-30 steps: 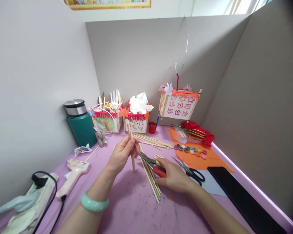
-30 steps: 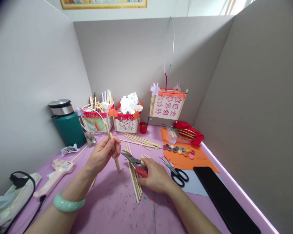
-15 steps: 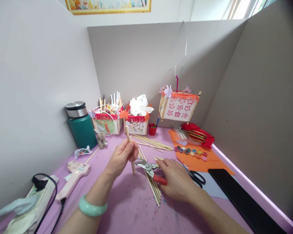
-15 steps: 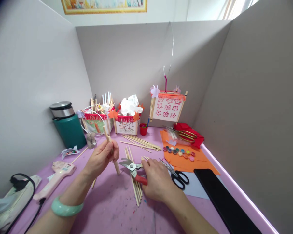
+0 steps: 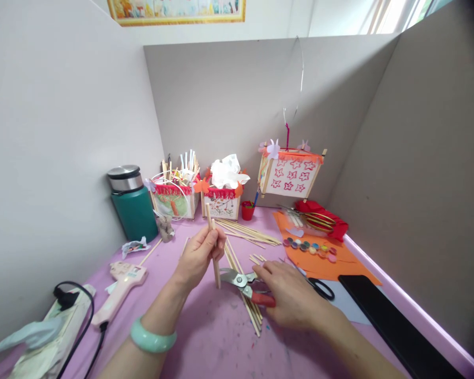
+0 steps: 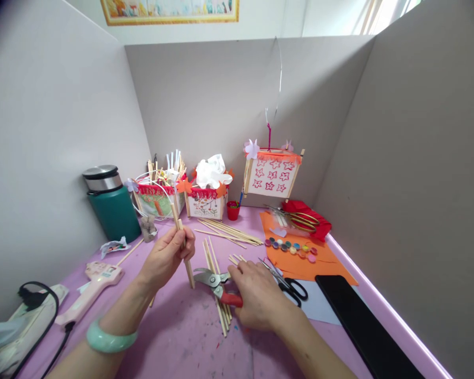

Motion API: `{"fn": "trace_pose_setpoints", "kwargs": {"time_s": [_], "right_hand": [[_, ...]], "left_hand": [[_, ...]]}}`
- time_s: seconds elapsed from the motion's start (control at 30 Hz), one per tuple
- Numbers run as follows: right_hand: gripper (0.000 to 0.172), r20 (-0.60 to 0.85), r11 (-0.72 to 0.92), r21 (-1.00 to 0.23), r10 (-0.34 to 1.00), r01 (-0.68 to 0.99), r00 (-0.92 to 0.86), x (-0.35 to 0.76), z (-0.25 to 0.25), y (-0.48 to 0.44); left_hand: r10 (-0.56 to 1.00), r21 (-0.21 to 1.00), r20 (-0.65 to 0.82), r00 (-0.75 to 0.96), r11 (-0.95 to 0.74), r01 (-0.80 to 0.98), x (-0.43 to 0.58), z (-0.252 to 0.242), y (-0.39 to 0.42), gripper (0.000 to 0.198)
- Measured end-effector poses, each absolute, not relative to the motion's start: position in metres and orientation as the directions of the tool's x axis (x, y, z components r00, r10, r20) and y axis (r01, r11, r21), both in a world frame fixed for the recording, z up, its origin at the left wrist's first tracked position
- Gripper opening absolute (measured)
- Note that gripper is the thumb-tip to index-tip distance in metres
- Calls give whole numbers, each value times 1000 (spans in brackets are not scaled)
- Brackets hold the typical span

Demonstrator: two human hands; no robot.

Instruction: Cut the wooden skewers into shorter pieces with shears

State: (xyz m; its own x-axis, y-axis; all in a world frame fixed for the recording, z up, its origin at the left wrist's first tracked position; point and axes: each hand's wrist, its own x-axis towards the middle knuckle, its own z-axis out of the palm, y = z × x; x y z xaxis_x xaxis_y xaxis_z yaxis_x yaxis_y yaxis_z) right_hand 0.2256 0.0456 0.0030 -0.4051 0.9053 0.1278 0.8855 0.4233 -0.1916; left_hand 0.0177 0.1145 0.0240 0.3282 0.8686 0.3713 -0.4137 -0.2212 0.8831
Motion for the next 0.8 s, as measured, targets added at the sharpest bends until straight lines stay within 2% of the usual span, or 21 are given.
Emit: {"fn": "trace_pose_setpoints", "kwargs": {"time_s": [0.2, 0.37, 0.5, 0.63, 0.8], "right_hand": [[57, 146, 284, -290, 957, 914, -251, 231, 9, 52], [62, 195, 236, -431, 967, 871, -166, 237, 21, 55], [56, 229, 261, -540, 960, 800, -159, 243, 44, 51], [53, 265, 322, -533, 942, 783, -207, 245, 72, 45], [51, 235, 363, -488, 930, 793, -281, 237, 98, 41]], "left_hand": [[854, 834, 377, 358, -146, -531, 22, 30, 110, 41], [862, 835, 393, 321, -188, -517, 25, 28, 113, 28], [875, 825, 407, 263, -228, -517, 25, 28, 114, 26], [885, 827, 391, 251, -219, -517, 25, 29, 115, 25], [895, 825, 388, 221, -230, -516, 29, 29, 113, 26]]}}
